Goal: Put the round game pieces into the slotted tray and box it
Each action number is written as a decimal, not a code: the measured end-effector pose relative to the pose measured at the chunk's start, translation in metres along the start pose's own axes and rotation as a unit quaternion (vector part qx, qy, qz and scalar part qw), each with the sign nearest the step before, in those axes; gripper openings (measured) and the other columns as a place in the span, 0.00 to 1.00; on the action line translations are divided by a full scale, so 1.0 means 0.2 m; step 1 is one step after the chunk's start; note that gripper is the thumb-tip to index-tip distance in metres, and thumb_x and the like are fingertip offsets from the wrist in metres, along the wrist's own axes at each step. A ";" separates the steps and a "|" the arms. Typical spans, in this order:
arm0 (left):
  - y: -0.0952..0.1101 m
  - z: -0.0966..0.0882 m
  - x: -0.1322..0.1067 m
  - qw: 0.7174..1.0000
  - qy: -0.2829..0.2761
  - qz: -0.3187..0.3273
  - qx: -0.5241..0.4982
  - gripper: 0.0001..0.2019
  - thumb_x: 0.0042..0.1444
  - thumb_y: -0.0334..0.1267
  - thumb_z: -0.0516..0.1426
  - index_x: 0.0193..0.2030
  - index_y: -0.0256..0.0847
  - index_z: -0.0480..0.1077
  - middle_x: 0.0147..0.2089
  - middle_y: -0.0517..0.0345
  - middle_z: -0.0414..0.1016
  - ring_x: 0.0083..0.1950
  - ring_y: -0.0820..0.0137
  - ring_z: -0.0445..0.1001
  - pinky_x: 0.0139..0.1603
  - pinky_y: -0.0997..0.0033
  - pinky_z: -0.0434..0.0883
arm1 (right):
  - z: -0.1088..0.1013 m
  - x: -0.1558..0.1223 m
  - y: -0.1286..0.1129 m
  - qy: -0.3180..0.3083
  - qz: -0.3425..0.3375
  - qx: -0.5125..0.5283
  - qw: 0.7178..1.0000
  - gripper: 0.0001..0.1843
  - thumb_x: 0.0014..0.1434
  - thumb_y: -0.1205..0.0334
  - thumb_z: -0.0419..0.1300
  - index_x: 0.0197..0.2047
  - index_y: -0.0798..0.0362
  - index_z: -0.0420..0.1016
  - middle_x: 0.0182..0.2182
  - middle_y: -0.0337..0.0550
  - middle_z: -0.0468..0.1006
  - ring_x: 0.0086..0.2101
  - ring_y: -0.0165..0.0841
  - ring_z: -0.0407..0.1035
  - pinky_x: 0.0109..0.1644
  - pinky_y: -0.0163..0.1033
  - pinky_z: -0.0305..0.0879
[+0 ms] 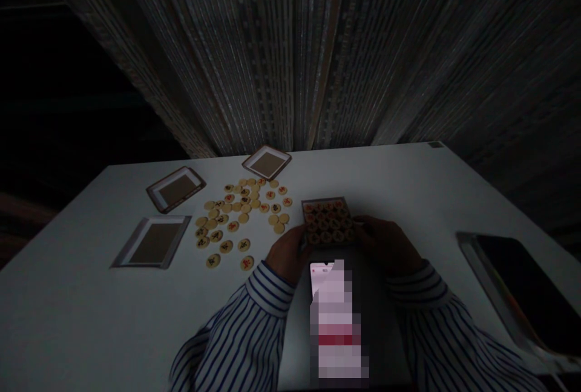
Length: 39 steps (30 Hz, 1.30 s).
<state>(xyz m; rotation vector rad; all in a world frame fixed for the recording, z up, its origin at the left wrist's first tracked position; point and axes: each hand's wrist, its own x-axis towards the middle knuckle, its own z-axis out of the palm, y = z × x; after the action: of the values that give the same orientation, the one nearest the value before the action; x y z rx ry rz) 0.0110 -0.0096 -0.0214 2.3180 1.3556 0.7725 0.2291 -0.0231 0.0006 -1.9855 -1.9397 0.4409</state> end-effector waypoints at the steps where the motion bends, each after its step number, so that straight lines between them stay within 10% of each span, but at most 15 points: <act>1: 0.00 0.00 0.00 1.000 0.000 -0.001 -0.001 0.21 0.47 0.27 0.57 0.51 0.38 0.65 0.42 0.52 0.76 0.39 0.67 0.76 0.40 0.68 0.74 | 0.00 0.00 0.00 -0.001 0.001 0.001 1.000 0.19 0.58 0.58 0.48 0.47 0.56 0.73 0.32 0.47 0.80 0.34 0.39 0.74 0.38 0.44 0.67; 19: -0.01 0.02 0.00 1.000 -0.020 -0.015 -0.009 0.20 0.48 0.28 0.57 0.51 0.36 0.65 0.46 0.50 0.75 0.45 0.66 0.74 0.46 0.65 0.73 | -0.01 0.00 -0.01 -0.015 0.020 0.009 1.000 0.19 0.58 0.60 0.48 0.48 0.56 0.72 0.35 0.48 0.80 0.36 0.39 0.73 0.41 0.44 0.67; 29: 0.00 0.01 0.00 1.000 -0.015 -0.008 -0.019 0.21 0.47 0.26 0.57 0.51 0.35 0.65 0.45 0.50 0.75 0.45 0.66 0.74 0.45 0.66 0.73 | 0.04 0.06 0.01 0.146 -0.030 0.062 0.987 0.16 0.57 0.60 0.50 0.43 0.56 0.74 0.36 0.49 0.76 0.37 0.36 0.69 0.41 0.42 0.67; 39: 0.00 0.01 0.00 1.000 -0.014 -0.007 -0.027 0.21 0.47 0.26 0.58 0.50 0.35 0.66 0.46 0.50 0.75 0.47 0.65 0.74 0.47 0.66 0.73 | 0.07 0.10 0.02 0.112 -0.061 0.056 0.990 0.15 0.58 0.62 0.50 0.43 0.56 0.74 0.38 0.51 0.73 0.39 0.38 0.67 0.43 0.45 0.65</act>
<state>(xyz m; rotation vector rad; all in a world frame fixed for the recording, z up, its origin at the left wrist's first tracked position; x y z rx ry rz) 0.0124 -0.0091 -0.0228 2.2673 1.3224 0.7602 0.2280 -0.0030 -0.0132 -1.7529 -1.8415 0.2747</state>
